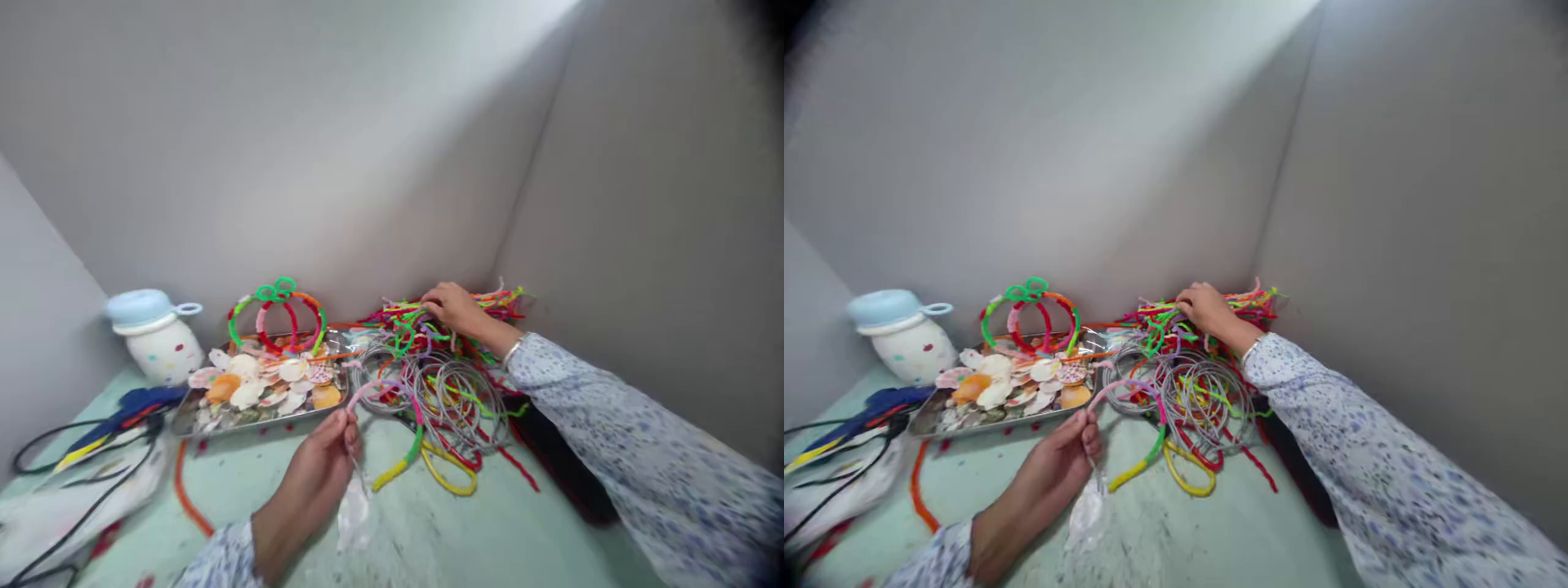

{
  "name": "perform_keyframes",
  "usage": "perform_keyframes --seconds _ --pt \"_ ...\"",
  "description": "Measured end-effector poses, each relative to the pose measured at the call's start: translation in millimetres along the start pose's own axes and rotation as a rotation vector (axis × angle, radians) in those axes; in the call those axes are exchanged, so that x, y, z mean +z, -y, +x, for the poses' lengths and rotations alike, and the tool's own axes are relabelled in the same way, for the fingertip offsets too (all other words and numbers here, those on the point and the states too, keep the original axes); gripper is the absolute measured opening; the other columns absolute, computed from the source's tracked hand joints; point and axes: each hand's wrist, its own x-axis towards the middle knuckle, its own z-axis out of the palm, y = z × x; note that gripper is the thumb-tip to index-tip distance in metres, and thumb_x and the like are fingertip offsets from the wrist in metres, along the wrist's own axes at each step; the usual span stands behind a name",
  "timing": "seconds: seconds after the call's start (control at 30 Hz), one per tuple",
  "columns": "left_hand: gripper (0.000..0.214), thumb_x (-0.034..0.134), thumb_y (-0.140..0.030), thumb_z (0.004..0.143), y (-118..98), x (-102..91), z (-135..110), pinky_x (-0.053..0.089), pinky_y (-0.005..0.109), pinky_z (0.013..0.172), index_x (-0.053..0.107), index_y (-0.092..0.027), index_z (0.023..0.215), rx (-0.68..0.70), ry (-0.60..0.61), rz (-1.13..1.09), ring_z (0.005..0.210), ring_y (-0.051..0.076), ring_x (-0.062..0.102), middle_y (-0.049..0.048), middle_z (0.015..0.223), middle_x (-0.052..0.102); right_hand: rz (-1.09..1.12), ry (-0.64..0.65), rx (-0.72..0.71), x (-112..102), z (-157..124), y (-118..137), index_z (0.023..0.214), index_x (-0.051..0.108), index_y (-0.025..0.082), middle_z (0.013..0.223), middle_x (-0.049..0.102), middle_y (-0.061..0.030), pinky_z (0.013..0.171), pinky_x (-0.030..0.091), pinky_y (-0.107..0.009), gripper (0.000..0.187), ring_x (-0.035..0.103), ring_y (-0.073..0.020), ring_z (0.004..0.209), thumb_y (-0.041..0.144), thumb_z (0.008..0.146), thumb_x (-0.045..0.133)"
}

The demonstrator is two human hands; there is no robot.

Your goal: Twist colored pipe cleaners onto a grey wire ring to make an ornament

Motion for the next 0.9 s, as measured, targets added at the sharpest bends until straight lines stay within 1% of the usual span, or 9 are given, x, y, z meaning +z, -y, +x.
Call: perform_keyframes --seconds 0.13,0.3,0.43,0.5,0.73,0.9 --pt "0.005 0.062 -0.014 0.083 -0.9 5.0 -7.3 0.039 0.019 0.054 0.059 -0.011 0.08 -0.013 -0.01 -0.002 0.055 0.008 0.046 -0.0015 0.063 0.049 0.01 0.023 -0.01 3.0 1.1 0.7 0.098 0.072 0.018 0.093 0.07 -0.008 0.084 0.041 -0.029 0.02 0.058 -0.0206 0.089 0.022 0.089 0.055" --pt "0.006 0.059 -0.014 0.085 -1.8 6.5 -7.7 0.039 0.019 0.054 0.059 -0.01 0.08 -0.021 -0.031 -0.004 0.055 0.008 0.046 -0.0006 0.063 0.05 0.02 0.079 -0.015 -3.1 4.1 1.4 0.099 0.073 0.02 0.094 0.07 -0.0062 0.079 0.041 -0.026 0.02 0.06 -0.0188 0.086 0.02 0.085 0.059" --pt "0.005 0.06 -0.012 0.084 -1.6 3.9 -6.5 0.039 0.019 0.053 0.058 -0.01 0.08 -0.021 -0.034 -0.014 0.055 0.008 0.046 -0.0007 0.064 0.05 0.024 0.106 -0.001 -7.3 9.1 4.6 0.1 0.073 0.02 0.095 0.071 -0.0052 0.075 0.042 -0.025 0.023 0.062 -0.0178 0.085 0.025 0.089 0.053" --pt "0.005 0.061 -0.012 0.083 -0.8 2.7 -6.6 0.039 0.019 0.053 0.058 -0.011 0.08 -0.025 -0.034 -0.016 0.055 0.008 0.046 -0.001 0.063 0.05 0.017 0.112 0.001 -6.5 11.9 6.5 0.1 0.073 0.021 0.094 0.071 -0.0054 0.074 0.042 -0.025 0.025 0.062 -0.0183 0.087 0.027 0.09 0.052" --pt "0.005 0.062 -0.013 0.083 2.9 4.3 -6.6 0.04 0.019 0.054 0.059 -0.01 0.08 -0.021 -0.031 -0.007 0.056 0.008 0.047 -0.0008 0.064 0.05 -0.013 0.13 -0.041 2.2 18.4 11.6 0.098 0.074 0.023 0.093 0.069 -0.0063 0.078 0.041 -0.026 0.02 0.06 -0.0201 0.088 0.028 0.086 0.058" --pt "0.007 0.061 -0.014 0.084 3.0 8.1 -8.0 0.039 0.019 0.053 0.06 -0.01 0.079 -0.018 -0.008 0.007 0.055 0.008 0.046 -0.0005 0.062 0.049 0.011 0.123 -0.038 5.7 18.3 15.3 0.09 0.073 0.018 0.092 0.068 -0.0095 0.077 0.04 -0.027 0.017 0.059 -0.0215 0.089 0.023 0.085 0.057"
